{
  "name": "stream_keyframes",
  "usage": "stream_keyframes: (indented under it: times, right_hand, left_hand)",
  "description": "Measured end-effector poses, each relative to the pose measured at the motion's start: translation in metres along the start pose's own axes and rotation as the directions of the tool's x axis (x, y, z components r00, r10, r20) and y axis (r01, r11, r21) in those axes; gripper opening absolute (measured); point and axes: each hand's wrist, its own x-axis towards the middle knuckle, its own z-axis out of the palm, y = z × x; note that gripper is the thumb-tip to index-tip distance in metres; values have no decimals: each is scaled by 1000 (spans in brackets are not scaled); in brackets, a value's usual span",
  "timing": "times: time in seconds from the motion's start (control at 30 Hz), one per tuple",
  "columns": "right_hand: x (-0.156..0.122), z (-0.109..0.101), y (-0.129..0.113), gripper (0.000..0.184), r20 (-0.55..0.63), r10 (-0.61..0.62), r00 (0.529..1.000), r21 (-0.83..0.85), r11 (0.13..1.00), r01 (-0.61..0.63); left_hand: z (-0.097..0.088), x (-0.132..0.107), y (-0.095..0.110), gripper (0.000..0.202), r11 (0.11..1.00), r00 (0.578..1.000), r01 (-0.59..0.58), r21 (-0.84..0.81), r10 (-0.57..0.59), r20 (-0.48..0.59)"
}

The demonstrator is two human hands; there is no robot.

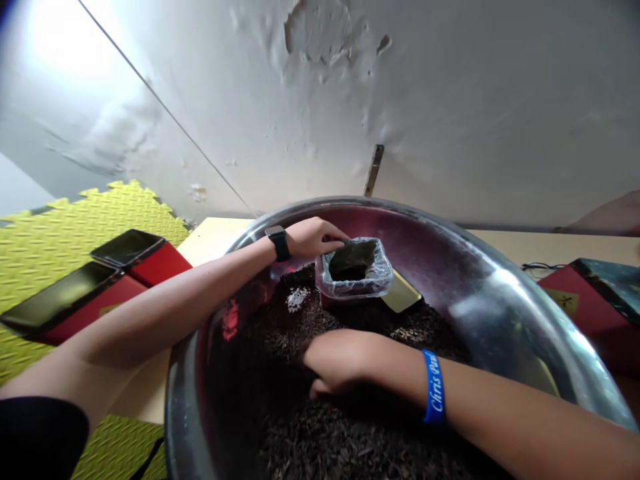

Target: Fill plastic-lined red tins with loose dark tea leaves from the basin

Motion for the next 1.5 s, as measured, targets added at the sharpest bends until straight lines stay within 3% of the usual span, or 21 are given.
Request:
stream_keyframes:
  times: [0.17, 0.3, 0.43, 0.53, 0.57, 0.67, 0.7, 0.83, 0.97, 1.17, 1.33, 1.5]
  right_hand:
    - [10, 12, 3, 30, 222, 46, 974, -45, 998, -37]
    - [3, -4, 3, 39, 205, -83, 975, 65, 995, 71]
    - [-15, -36, 5, 33, -18, -161, 987, 316, 936, 158]
    - [-33, -61, 14, 32, -267, -39, 963, 300, 946, 121]
    - [-38, -67, 20, 31, -373, 37, 927, 264, 962, 67]
    - [-47, -71, 45, 29, -610, 235, 756, 135, 972, -193]
    - [-48, -69, 54, 26, -618, 275, 737, 97, 956, -275]
    - [-46, -59, 70, 25, -526, 347, 776, 16, 917, -399]
    - [-40, -59, 62, 27, -589, 321, 741, 65, 933, -353]
    - [-35, -55, 65, 34, -571, 383, 726, 215, 923, -318]
    - [-37, -55, 70, 46, -427, 428, 797, 342, 892, -297]
    - [-37, -56, 69, 47, -409, 455, 791, 381, 873, -305]
  left_hand:
    - [-2, -1, 1, 29, 1000, 1000, 18, 6, -18, -11]
    - [-2, -1, 0, 30, 1000, 1000, 5, 2, -5, 5]
    - [-3, -1, 1, 31, 1000, 1000, 23, 3, -24, 16]
    - [-3, -1, 1, 31, 1000, 1000, 15, -3, -15, 1]
    - [-3, -1, 1, 30, 1000, 1000, 9, -8, -9, 4]
    - [-3, 0, 1, 29, 1000, 1000, -15, -21, 16, 24]
    - [-3, 0, 1, 29, 999, 999, -27, -22, 27, 22]
    - [-2, 0, 0, 31, 998, 998, -55, -7, 55, -15]
    - [-1, 0, -1, 31, 998, 999, -53, -20, 53, -9]
    - [0, 1, -3, 32, 999, 999, -33, -22, 33, -2]
    - [0, 0, 0, 32, 998, 999, -48, -39, 48, -4]
    - [0, 1, 2, 32, 997, 998, -66, -47, 67, 2]
